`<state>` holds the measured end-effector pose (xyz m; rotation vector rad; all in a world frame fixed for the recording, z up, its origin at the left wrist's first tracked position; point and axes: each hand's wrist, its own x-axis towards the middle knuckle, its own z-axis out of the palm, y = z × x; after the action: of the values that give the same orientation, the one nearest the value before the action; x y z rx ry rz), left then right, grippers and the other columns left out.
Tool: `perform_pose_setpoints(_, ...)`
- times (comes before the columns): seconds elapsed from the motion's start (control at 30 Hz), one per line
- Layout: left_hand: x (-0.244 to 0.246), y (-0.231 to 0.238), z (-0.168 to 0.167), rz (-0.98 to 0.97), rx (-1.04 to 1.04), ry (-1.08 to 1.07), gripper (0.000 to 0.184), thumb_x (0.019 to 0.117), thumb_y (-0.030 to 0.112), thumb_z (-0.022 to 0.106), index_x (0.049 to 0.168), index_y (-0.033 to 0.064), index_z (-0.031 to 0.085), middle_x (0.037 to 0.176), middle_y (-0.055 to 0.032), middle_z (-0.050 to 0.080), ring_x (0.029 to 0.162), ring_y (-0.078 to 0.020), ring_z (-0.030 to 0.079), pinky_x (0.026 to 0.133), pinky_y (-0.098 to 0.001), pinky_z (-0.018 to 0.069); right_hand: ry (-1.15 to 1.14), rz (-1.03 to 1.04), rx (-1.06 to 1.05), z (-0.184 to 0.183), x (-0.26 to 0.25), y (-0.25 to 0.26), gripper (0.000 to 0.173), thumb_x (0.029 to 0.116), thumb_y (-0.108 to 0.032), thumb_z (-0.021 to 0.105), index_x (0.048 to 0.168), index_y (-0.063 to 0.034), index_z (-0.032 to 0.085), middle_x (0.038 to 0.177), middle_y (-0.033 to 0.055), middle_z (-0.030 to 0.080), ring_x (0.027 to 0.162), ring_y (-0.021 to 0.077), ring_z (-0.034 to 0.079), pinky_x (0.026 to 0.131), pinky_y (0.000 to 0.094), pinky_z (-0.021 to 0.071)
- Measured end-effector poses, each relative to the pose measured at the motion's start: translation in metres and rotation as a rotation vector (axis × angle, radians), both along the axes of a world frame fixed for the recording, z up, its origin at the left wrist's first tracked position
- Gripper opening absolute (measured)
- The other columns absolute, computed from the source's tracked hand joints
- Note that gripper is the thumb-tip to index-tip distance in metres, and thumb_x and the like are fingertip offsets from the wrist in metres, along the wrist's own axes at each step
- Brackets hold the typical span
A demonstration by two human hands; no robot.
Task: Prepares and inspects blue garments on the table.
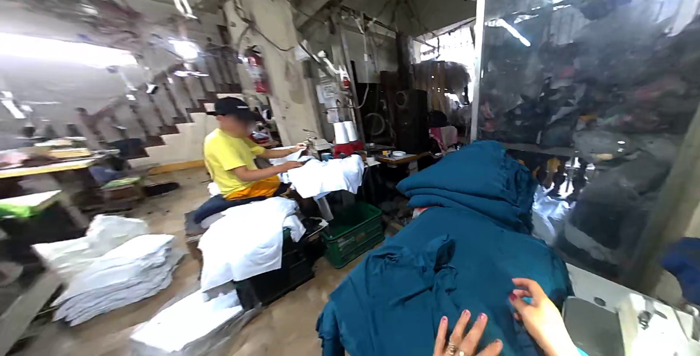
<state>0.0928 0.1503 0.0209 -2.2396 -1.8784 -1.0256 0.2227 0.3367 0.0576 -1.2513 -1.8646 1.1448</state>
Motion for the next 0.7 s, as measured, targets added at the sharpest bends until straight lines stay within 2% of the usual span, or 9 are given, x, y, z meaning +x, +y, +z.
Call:
perform_pose_setpoints(0.1, -0.058, -0.012, 0.004, 0.257, 0.191, -0.260, 0.023, 0.0959, 0.013, 0.064, 0.114, 0.0072, 0.077, 0.128, -0.0132, 0.070, 0.127, -0.0324, 0.061, 0.111, -0.0568, 0.0432, 0.022, -0.007, 0.014, -0.001, 0.001, -0.002, 0.040, 0.0966, -0.003, 0.062, 0.136, -0.0016, 0.057, 0.129, 0.0211, 0.062, 0.101, 0.0297, 0.069, 0.080, 0.0454, 0.0583)
perform_pose_setpoints(0.17, -0.103, -0.024, 0.015, 0.434, 0.245, -0.557, 0.022, 0.0957, 0.006, 0.063, 0.113, -0.0029, 0.072, 0.114, -0.0159, 0.071, 0.110, -0.0246, 0.068, 0.100, -0.0437, 0.0544, 0.033, 0.000, 0.041, -0.002, 0.001, -0.004, 0.038, 0.0964, -0.002, 0.061, 0.134, 0.0008, 0.058, 0.127, 0.0223, 0.062, 0.103, 0.0309, 0.068, 0.083, 0.0465, 0.0575)
perform_pose_setpoints(0.23, -0.129, -0.038, 0.025, 0.491, 0.327, -0.742, 0.023, 0.0948, 0.006, 0.063, 0.114, -0.0061, 0.068, 0.109, -0.0158, 0.070, 0.099, -0.0188, 0.069, 0.090, -0.0364, 0.0574, 0.041, 0.002, 0.074, -0.003, 0.001, -0.005, 0.036, 0.0959, -0.001, 0.061, 0.132, 0.0018, 0.060, 0.126, 0.0225, 0.063, 0.103, 0.0310, 0.068, 0.084, 0.0466, 0.0571)
perform_pose_setpoints(0.3, -0.129, -0.054, 0.023, 0.392, 0.293, -0.715, 0.021, 0.0934, 0.007, 0.063, 0.110, -0.0054, 0.068, 0.104, -0.0124, 0.070, 0.093, -0.0142, 0.069, 0.085, -0.0316, 0.0588, 0.036, 0.001, 0.091, -0.005, 0.001, -0.006, 0.034, 0.0957, -0.001, 0.061, 0.130, 0.0022, 0.061, 0.123, 0.0227, 0.064, 0.101, 0.0308, 0.068, 0.083, 0.0460, 0.0569)
perform_pose_setpoints(0.4, -0.104, -0.061, 0.013, 0.173, 0.106, -0.444, 0.020, 0.0956, 0.009, 0.066, 0.108, -0.0042, 0.072, 0.101, -0.0170, 0.072, 0.091, -0.0225, 0.071, 0.085, -0.0392, 0.0592, 0.024, 0.001, 0.089, -0.006, 0.001, -0.001, 0.033, 0.0957, -0.001, 0.061, 0.129, 0.0015, 0.062, 0.123, 0.0221, 0.064, 0.099, 0.0299, 0.068, 0.082, 0.0456, 0.0570)
perform_pose_setpoints(0.47, -0.091, -0.052, 0.003, 0.117, -0.044, -0.304, 0.030, 0.0955, 0.017, 0.069, 0.120, -0.0006, 0.070, 0.103, -0.0202, 0.070, 0.093, -0.0316, 0.069, 0.086, -0.0482, 0.0576, 0.033, -0.017, 0.054, -0.006, 0.000, 0.000, 0.032, 0.0964, 0.000, 0.060, 0.129, 0.0001, 0.062, 0.121, 0.0198, 0.064, 0.093, 0.0256, 0.068, 0.078, 0.0419, 0.0574)
perform_pose_setpoints(0.53, -0.090, -0.042, -0.006, 0.108, -0.121, -0.241, 0.036, 0.0935, 0.021, 0.072, 0.123, 0.0004, 0.068, 0.100, -0.0204, 0.070, 0.092, -0.0358, 0.069, 0.085, -0.0532, 0.0563, 0.051, -0.042, 0.011, -0.005, 0.000, -0.002, 0.032, 0.0971, 0.001, 0.058, 0.129, -0.0013, 0.062, 0.119, 0.0177, 0.064, 0.087, 0.0223, 0.068, 0.074, 0.0386, 0.0569)
perform_pose_setpoints(0.6, -0.096, -0.035, -0.004, 0.081, -0.186, -0.306, 0.032, 0.0943, 0.017, 0.070, 0.121, -0.0006, 0.069, 0.092, -0.0164, 0.071, 0.085, -0.0300, 0.069, 0.083, -0.0489, 0.0569, 0.058, -0.042, 0.002, -0.004, 0.000, -0.002, 0.032, 0.0970, 0.002, 0.058, 0.128, -0.0014, 0.062, 0.121, 0.0178, 0.064, 0.089, 0.0227, 0.067, 0.075, 0.0388, 0.0567)
perform_pose_setpoints(0.7, -0.113, -0.032, 0.006, 0.003, -0.319, -0.458, 0.029, 0.0952, 0.015, 0.069, 0.119, -0.0012, 0.068, 0.089, -0.0126, 0.072, 0.078, -0.0197, 0.069, 0.078, -0.0385, 0.0575, 0.075, -0.054, 0.045, -0.003, 0.003, -0.003, 0.030, 0.0967, 0.002, 0.059, 0.126, -0.0014, 0.063, 0.121, 0.0177, 0.064, 0.090, 0.0231, 0.067, 0.075, 0.0391, 0.0565)
